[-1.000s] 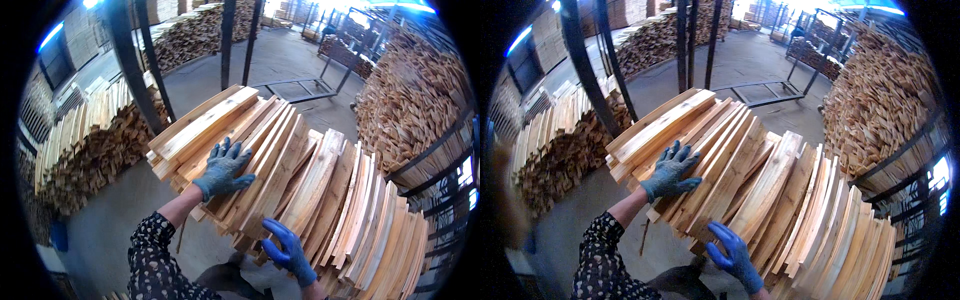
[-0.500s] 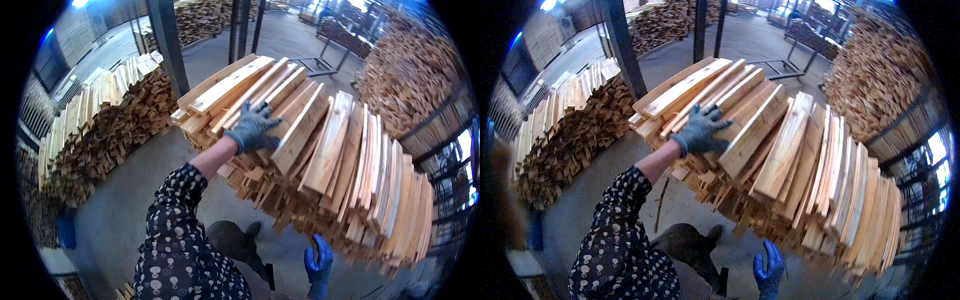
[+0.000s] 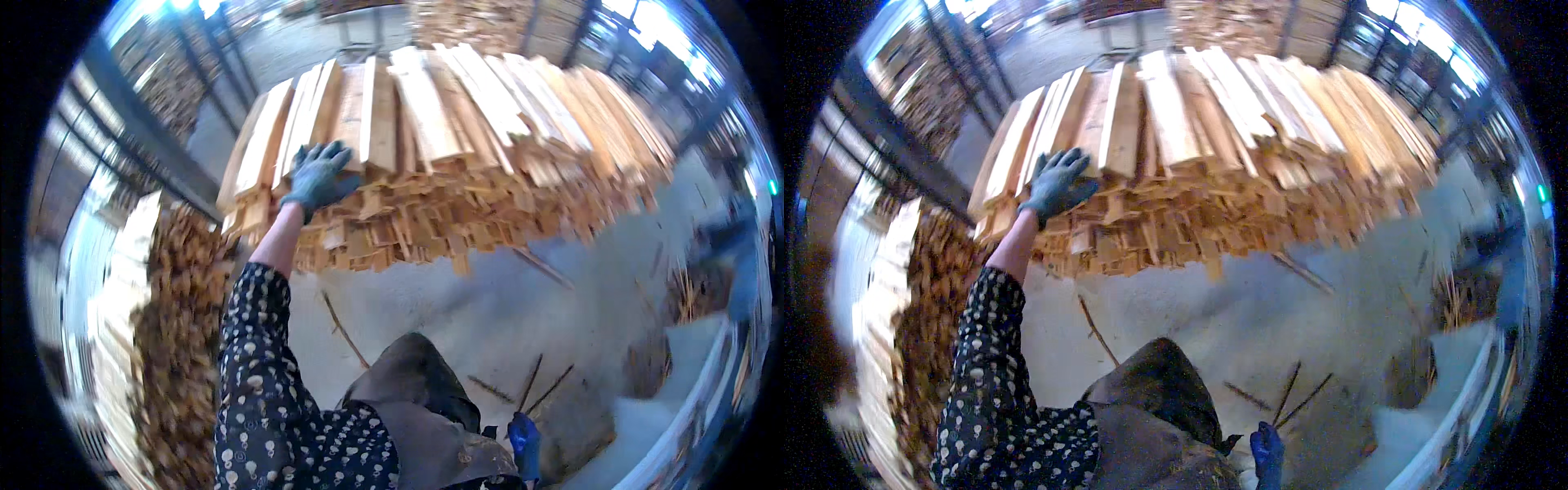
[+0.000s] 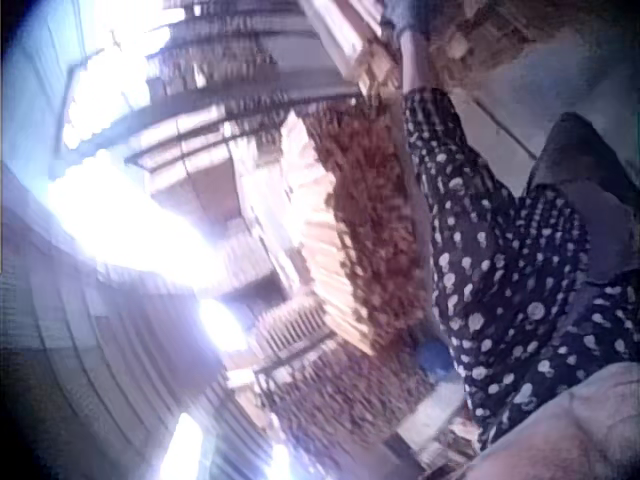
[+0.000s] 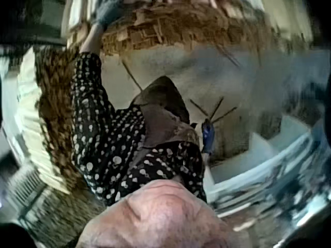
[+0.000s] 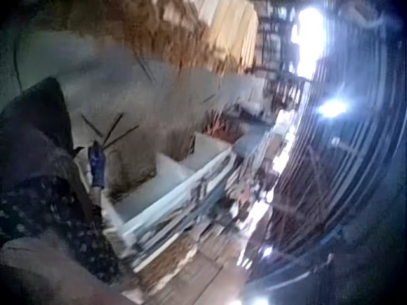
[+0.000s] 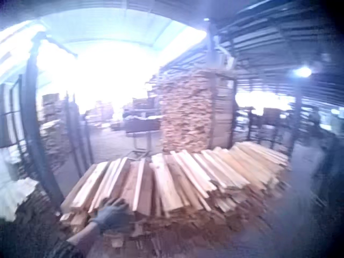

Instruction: The person picks up bundles of wooden planks from a large pile and carries them to a metal conveyor belt. They place the planks onto the conveyor, which feeds them into a processing machine. The person repeats this process, gathering more planks from the floor and the main stack to keep the machine supplied.

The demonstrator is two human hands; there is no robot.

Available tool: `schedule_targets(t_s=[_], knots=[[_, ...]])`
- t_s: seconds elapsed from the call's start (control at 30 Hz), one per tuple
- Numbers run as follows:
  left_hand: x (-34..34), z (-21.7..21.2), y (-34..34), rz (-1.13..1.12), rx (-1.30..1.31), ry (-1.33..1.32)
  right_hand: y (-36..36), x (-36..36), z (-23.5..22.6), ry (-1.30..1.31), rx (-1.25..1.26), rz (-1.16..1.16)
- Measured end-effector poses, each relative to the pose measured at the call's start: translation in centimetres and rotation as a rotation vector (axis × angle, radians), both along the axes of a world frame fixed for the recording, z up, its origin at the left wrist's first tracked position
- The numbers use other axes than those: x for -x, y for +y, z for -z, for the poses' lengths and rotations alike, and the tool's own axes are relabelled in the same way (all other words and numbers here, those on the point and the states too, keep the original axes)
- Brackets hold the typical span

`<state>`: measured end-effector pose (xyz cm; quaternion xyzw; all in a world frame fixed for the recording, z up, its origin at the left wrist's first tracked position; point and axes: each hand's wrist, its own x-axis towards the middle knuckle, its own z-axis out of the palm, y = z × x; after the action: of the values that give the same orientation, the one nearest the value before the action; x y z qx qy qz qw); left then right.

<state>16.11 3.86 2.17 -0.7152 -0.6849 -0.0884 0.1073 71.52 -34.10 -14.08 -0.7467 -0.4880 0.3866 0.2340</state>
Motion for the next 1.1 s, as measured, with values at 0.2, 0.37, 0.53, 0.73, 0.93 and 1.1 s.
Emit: schedule_targets(t_s=[0.2,0.37,0.53,0.73,0.93,1.1], knots=[[1.6,0.5,-1.2,0.057,0.096,0.205,-8.7,11.2,3.2,0.278,-0.022,0.332],[3.0,1.3,-1.8,0.264,0.038,0.224,-16.7,23.3,3.8,0.217,0.154,0.23],[0.9,0.9,-4.9,0.212,0.008,0.237,-23.0,33.3,-0.7,0.189,0.346,0.417],[-1.9,13.1,-14.8,0.86,0.404,0.002,-32.0,42.5,3.6,0.452,-0.011,0.936],[-0.1,28.5,-36.6,1.323,1.299,0.426,-39.7,51.1,2.3,0.607,-0.068,1.188],[-2.8,24.3,-51.4,1.378,1.708,0.178,-48.8,56.7,2.3,0.413,0.113,1.296]])
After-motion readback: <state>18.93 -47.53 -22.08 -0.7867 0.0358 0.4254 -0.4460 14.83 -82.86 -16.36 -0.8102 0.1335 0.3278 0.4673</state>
